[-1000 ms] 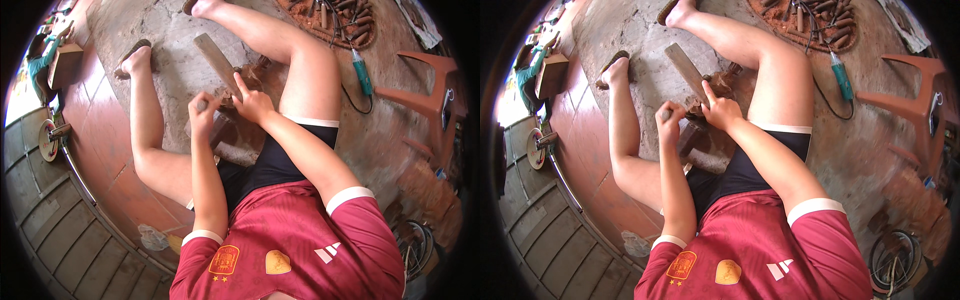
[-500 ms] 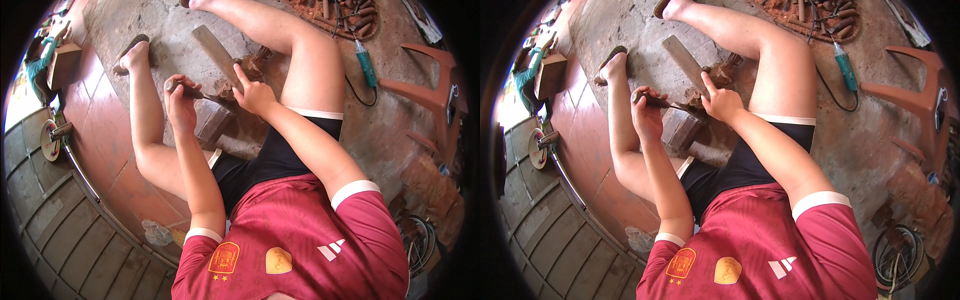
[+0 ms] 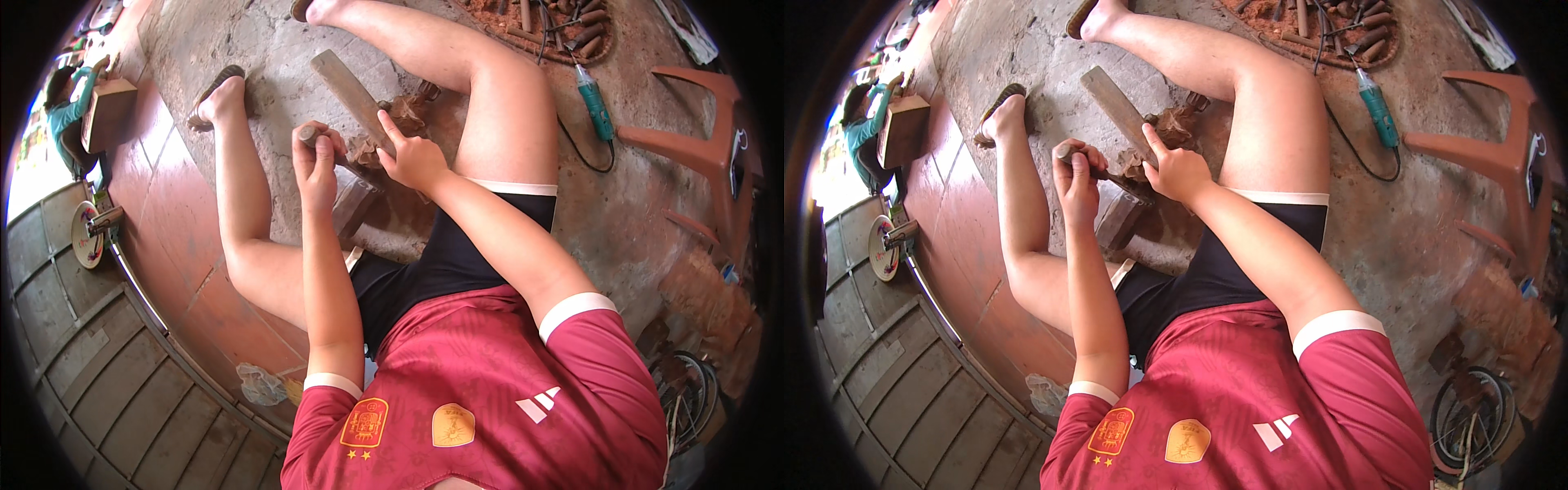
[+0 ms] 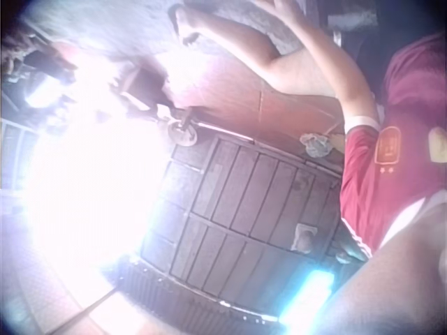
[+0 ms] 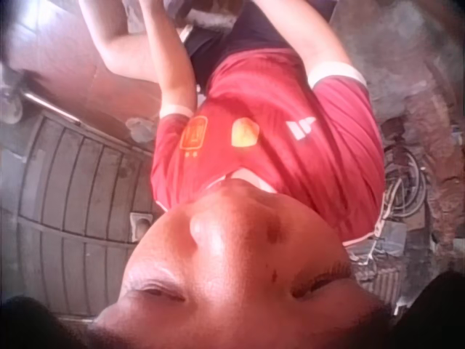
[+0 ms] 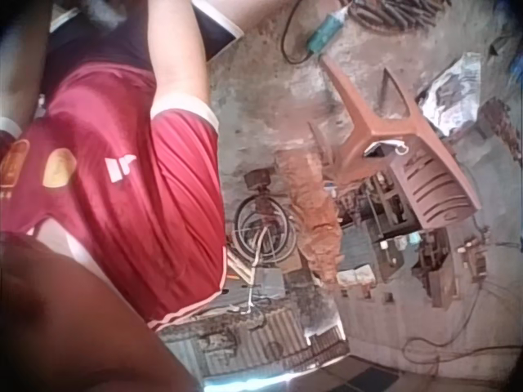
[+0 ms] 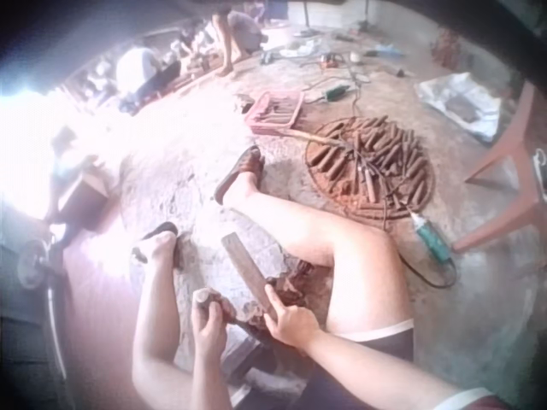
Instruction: The person sits on the floor and uses a chisel and a wooden mallet to carve a piece of wood held between their legs. They repeatedly strike the chisel to shape the wood, occasionally adjusting the tool's position.
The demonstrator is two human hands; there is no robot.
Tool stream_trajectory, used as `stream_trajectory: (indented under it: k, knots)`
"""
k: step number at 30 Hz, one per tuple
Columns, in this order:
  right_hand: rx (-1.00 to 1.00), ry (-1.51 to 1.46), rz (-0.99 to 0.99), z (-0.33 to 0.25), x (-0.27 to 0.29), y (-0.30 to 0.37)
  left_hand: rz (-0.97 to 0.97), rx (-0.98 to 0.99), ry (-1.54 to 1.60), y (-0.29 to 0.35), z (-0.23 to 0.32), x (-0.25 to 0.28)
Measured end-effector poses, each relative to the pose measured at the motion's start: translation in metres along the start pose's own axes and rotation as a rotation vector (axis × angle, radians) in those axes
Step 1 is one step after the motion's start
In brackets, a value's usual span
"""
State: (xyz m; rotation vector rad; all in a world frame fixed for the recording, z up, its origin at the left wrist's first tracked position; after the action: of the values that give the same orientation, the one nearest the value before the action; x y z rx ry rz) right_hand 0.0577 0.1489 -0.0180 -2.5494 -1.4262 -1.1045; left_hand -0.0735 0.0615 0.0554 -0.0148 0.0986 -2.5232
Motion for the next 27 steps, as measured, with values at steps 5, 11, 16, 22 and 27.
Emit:
stream_trajectory:
  k: [5,11,16,22,27]
  knots:
    - [-0.030,0.005,-0.056,-0.002,0.001,0.001,0.056,-0.035,-0.108,0.009,-0.034,0.003]
    - [-0.073,0.010,-0.121,-0.007,0.008,0.001,0.015,-0.027,-0.347,0.008,-0.037,-0.008]
    - [-0.099,-0.032,-0.151,-0.004,0.011,-0.001,-0.062,-0.071,-0.629,0.000,-0.025,-0.025]
    - [-0.086,-0.082,-0.137,-0.005,0.013,-0.002,-0.032,-0.071,-0.566,0.002,-0.032,-0.017]
    - [0.062,-0.307,-0.029,-0.002,0.028,0.003,0.028,-0.056,-0.532,0.002,-0.043,-0.001]
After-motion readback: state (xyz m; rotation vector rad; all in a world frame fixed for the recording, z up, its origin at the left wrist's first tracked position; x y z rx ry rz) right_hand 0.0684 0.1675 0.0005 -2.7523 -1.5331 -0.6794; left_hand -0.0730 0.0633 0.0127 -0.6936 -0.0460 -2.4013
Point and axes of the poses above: each hand's wrist, its own y-axis away from the middle knuckle, its own x-axis out of the back of the hand, z = x × y, the point moved 7 cm from there along -y, towards the middle knuckle, and after that the axes turned 14 degrees about -y, right-handed, at the moved point
